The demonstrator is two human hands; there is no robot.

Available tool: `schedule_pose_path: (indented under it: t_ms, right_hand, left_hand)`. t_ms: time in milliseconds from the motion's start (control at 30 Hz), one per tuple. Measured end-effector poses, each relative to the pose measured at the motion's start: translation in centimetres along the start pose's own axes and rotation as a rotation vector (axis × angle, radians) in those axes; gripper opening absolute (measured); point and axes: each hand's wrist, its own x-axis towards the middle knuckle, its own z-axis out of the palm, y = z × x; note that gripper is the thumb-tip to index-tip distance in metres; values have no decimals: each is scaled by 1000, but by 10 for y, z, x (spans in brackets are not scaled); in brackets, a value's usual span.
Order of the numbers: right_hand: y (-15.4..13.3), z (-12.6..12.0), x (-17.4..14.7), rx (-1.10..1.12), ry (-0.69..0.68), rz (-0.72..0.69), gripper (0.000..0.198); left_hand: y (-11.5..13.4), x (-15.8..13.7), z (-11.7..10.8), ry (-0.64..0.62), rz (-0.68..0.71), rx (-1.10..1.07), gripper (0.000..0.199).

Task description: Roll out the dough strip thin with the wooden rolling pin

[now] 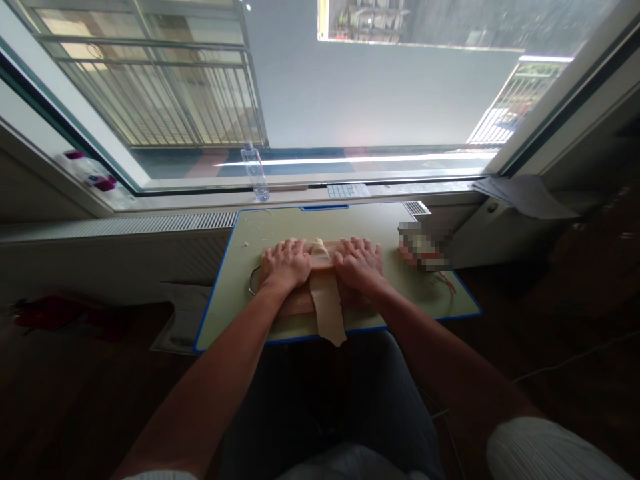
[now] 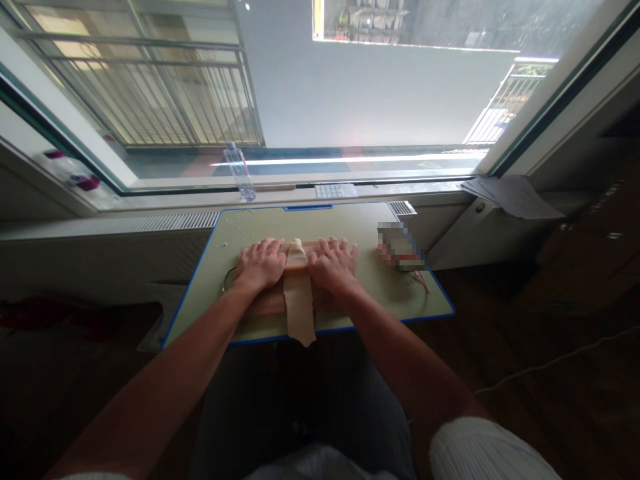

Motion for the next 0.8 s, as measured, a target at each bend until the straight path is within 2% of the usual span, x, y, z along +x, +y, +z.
schedule_pose_path:
  t_ms: [200,333,467,800]
  right_hand:
    - [-1,-4,-29,18,45,0,63]
    - [-2,-6,-31,20,32,-2,62]
    - [-2,-5,-12,8,9,-1,59]
    - [0,1,59,28,-123,-1,63]
  left_hand:
    - [4,-31,2,64,-5,14,58]
    - [6,-34,-1,34,-9,7,59]
    - [3,-17,-2,5,-11,-3,57]
    - [-4,42,-8,-53,-23,50,47]
